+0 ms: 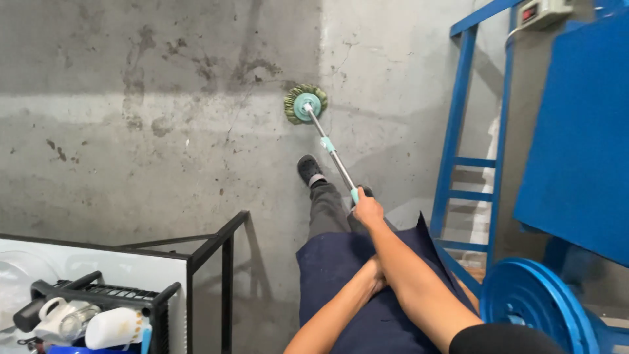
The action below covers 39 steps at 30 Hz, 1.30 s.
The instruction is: Mop the floor of a bakery kitchen, going around tables and equipment and then rinsing the mop in a bucket.
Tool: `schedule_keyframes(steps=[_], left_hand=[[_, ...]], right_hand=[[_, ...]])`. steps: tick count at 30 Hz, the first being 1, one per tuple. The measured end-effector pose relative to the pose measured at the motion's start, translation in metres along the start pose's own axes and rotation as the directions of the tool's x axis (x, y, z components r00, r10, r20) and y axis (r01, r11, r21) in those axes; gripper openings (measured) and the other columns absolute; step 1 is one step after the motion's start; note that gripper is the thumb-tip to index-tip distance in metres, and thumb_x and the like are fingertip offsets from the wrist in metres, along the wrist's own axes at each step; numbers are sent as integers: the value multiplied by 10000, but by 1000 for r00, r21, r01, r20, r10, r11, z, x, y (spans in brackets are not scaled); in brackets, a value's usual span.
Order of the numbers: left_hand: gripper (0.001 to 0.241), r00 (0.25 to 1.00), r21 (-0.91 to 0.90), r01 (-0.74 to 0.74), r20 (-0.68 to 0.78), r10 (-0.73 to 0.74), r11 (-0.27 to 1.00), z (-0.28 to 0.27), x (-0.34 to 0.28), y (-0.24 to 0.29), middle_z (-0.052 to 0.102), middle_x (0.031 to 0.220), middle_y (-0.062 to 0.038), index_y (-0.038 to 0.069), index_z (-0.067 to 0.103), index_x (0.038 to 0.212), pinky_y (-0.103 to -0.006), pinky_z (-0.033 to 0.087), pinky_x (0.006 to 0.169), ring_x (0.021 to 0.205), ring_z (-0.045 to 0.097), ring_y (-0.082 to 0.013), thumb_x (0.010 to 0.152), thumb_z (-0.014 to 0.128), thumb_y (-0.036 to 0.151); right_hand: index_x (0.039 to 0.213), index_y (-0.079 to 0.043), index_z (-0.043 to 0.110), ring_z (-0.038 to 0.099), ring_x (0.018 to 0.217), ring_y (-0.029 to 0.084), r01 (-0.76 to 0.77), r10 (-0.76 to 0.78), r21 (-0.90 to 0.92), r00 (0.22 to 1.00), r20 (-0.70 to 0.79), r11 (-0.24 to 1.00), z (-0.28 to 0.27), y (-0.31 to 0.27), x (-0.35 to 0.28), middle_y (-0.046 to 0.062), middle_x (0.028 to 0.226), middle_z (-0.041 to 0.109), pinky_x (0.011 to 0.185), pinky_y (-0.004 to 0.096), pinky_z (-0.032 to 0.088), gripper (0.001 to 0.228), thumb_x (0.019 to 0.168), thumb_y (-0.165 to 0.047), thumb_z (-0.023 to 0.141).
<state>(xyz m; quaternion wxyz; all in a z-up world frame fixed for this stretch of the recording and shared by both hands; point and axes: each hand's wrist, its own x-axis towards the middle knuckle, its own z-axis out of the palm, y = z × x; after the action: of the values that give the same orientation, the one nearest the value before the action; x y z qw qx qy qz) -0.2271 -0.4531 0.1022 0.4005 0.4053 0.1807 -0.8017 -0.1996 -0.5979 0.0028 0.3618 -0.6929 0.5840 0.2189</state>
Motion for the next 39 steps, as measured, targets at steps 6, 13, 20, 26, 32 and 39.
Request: schedule_keyframes(steps=[6,13,20,26,32,39], left_hand=[[163,993,322,99,-86,-75,942,-1,5,-30,700,811,-118,-8,690,1040,-342,523,500,577,646,-198,973,683,141],[136,964,766,264,-194,-181,586,21,-21,-7,687,713,-121,-23,688,900,-348,424,422,507,609,-220,805,685,75],[168,979,779,192,-193,-63,597,-56,-42,25,696,685,-110,-41,675,762,-344,516,473,523,657,-190,734,782,86],[259,927,872,228,-330,177,433,-145,-109,156,683,629,-100,-15,715,749,-345,511,465,497,648,-192,726,796,230],[186,842,749,152,-440,312,645,-183,-233,187,663,623,-65,1,650,763,-322,471,453,457,598,-153,748,752,156],[102,816,207,-106,-541,204,972,-206,-276,121,583,646,-33,44,600,841,-292,368,428,475,523,-121,796,682,85]], right_hand=[[1437,-232,449,672,1076,464,-195,193,156,981,28,968,-19,53,-23,240,1109,713,904,556,535,614,857,-208,649],[1438,-205,426,712,1060,435,-506,514,367,854,84,781,4,117,-21,249,1148,718,892,519,563,668,808,-146,640],[1419,172,325,699,1120,425,-549,545,316,831,108,774,89,118,0,337,1157,709,969,433,543,860,753,-182,739],[1383,155,401,687,1157,423,-522,546,542,827,132,659,93,-62,14,328,1240,661,977,460,551,772,763,-216,674],[1550,137,85,662,1173,415,-344,335,430,937,99,835,154,-196,6,343,1288,619,990,436,542,1007,809,-212,671],[1534,78,155,651,1128,476,-75,59,217,995,79,973,185,-288,-59,331,1234,638,966,516,532,838,874,-149,618]])
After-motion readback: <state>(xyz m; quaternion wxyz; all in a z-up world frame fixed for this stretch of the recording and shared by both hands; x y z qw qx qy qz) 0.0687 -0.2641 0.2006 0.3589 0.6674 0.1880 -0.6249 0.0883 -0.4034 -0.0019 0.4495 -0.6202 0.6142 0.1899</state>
